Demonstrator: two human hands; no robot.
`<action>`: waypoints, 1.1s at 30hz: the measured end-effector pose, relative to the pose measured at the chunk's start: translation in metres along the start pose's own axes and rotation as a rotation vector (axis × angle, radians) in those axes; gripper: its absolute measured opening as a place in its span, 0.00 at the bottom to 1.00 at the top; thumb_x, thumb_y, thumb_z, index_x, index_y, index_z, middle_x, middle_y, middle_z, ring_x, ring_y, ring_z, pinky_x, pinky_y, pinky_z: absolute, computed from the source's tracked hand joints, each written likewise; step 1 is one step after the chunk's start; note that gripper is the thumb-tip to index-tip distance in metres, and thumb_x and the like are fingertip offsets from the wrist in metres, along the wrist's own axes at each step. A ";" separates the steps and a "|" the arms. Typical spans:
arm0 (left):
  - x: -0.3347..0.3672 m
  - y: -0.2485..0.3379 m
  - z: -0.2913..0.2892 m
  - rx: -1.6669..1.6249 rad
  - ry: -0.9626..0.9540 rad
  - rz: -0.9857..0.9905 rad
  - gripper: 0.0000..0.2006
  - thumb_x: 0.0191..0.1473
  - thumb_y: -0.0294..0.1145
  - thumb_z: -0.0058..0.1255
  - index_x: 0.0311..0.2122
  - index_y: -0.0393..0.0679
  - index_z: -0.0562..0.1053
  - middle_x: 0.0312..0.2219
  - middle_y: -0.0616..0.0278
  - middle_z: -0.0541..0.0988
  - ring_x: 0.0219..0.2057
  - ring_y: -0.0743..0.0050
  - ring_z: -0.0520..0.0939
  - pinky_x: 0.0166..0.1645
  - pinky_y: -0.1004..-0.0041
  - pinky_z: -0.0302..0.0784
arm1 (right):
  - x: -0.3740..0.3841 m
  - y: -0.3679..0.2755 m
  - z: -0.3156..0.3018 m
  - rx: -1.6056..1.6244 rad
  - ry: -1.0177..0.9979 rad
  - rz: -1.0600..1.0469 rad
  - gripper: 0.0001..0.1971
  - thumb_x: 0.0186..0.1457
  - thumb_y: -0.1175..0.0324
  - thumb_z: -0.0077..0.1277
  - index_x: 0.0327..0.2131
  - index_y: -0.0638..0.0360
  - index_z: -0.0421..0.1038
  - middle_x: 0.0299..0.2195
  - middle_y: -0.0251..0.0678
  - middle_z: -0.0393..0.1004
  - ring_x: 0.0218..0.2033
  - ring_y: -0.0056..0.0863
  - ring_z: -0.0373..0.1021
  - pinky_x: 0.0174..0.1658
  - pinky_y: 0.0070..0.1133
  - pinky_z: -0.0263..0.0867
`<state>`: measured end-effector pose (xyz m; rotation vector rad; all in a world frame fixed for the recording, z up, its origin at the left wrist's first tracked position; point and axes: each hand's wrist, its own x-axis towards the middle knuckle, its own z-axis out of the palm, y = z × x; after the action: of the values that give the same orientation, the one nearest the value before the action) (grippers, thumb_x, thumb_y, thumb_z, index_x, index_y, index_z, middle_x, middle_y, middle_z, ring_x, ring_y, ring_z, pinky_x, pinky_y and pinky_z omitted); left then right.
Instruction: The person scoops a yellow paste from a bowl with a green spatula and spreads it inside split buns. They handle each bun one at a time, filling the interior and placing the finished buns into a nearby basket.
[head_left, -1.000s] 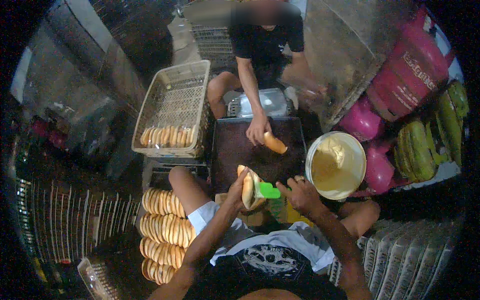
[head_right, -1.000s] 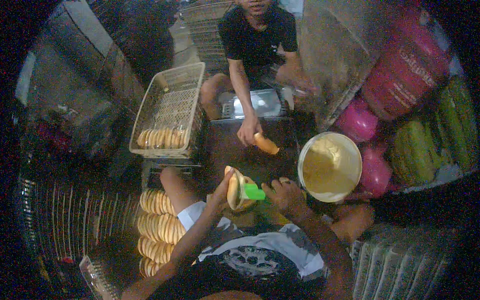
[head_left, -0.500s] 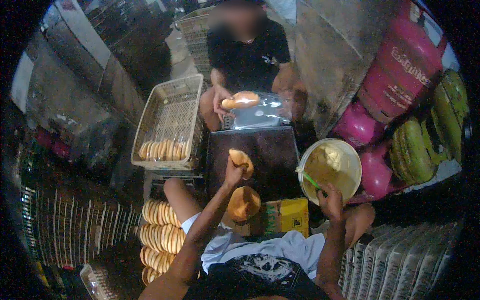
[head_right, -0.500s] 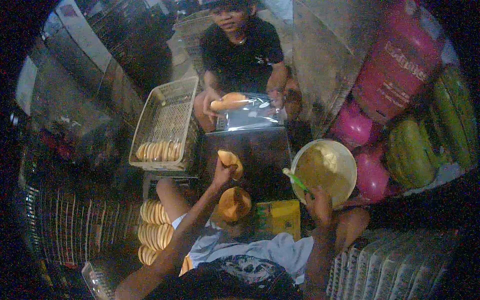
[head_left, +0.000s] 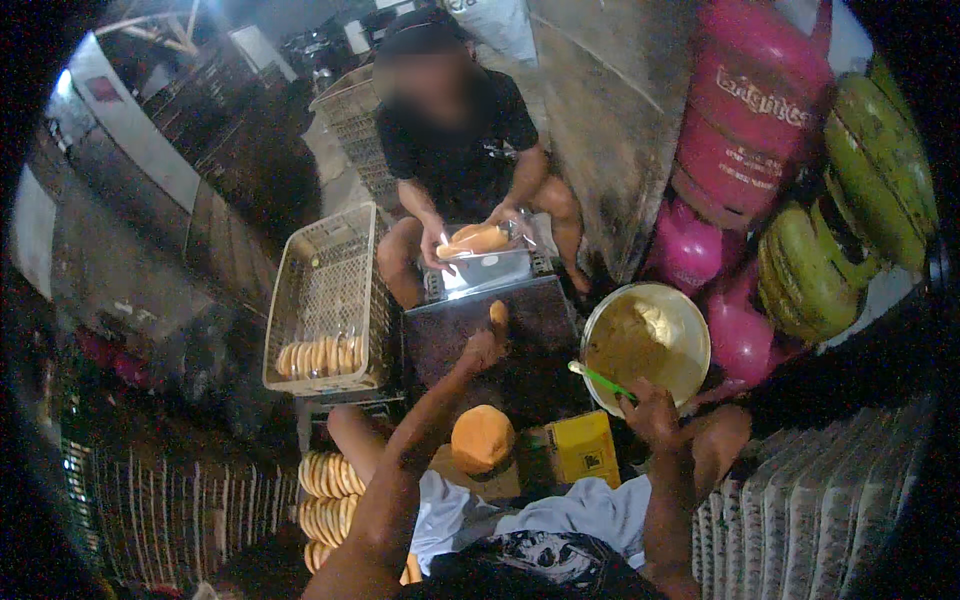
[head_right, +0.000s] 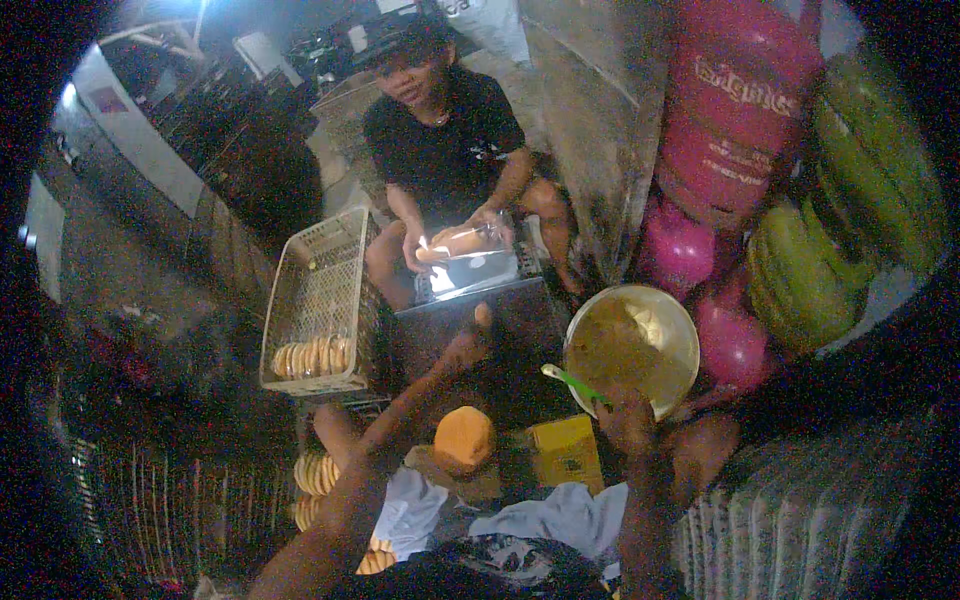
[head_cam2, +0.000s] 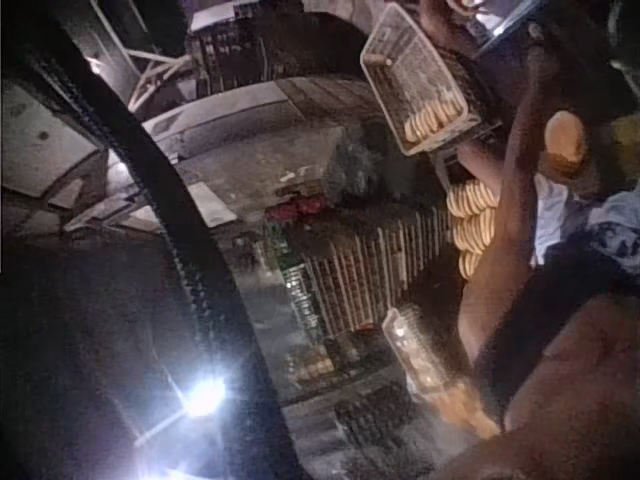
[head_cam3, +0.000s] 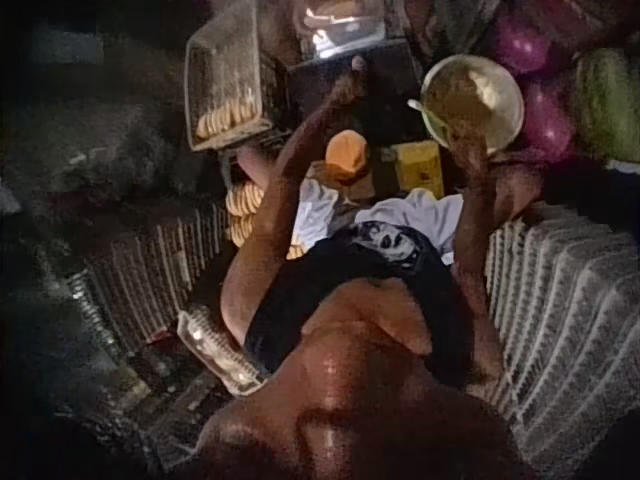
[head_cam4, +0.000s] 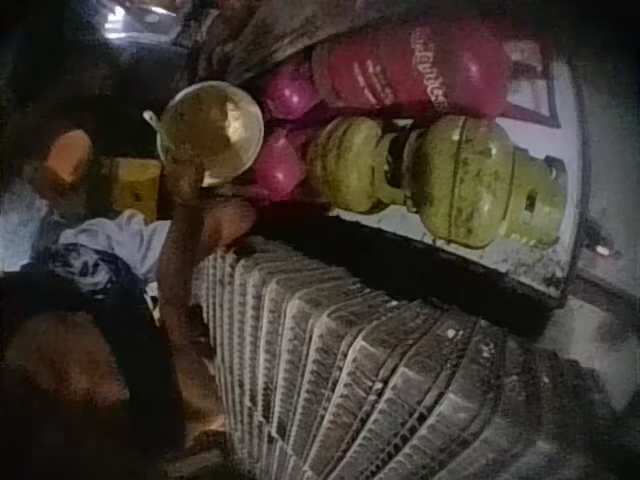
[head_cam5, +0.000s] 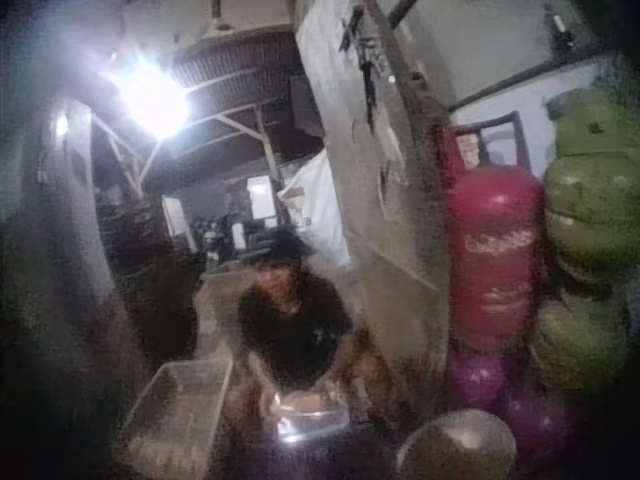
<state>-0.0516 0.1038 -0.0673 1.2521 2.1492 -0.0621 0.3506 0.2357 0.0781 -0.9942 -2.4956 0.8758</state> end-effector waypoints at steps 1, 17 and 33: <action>-0.004 -0.001 0.008 0.048 0.115 0.034 0.31 0.57 0.50 0.53 0.61 0.44 0.65 0.55 0.51 0.73 0.53 0.50 0.75 0.55 0.57 0.72 | 0.000 -0.003 -0.006 0.026 -0.037 0.064 0.15 0.53 0.60 0.59 0.42 0.56 0.80 0.39 0.48 0.80 0.42 0.50 0.76 0.48 0.41 0.71; -0.124 -0.022 0.137 0.435 0.302 0.097 0.42 0.51 0.55 0.59 0.67 0.50 0.56 0.55 0.42 0.68 0.55 0.34 0.71 0.53 0.41 0.72 | 0.153 0.063 -0.030 -0.575 -0.552 0.122 0.12 0.51 0.72 0.51 0.39 0.62 0.79 0.32 0.49 0.80 0.35 0.46 0.77 0.40 0.37 0.74; -0.213 0.074 0.051 -1.811 0.391 -0.110 0.26 0.65 0.57 0.41 0.56 0.46 0.68 0.44 0.61 0.77 0.47 0.69 0.77 0.53 0.68 0.74 | 0.158 0.177 0.076 -0.429 -0.917 0.286 0.11 0.50 0.74 0.54 0.38 0.61 0.79 0.28 0.43 0.80 0.30 0.36 0.77 0.36 0.32 0.73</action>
<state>0.1052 -0.0365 0.0281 0.0006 1.4638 1.7248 0.2916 0.4149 -0.0841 -1.3193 -3.4809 1.0780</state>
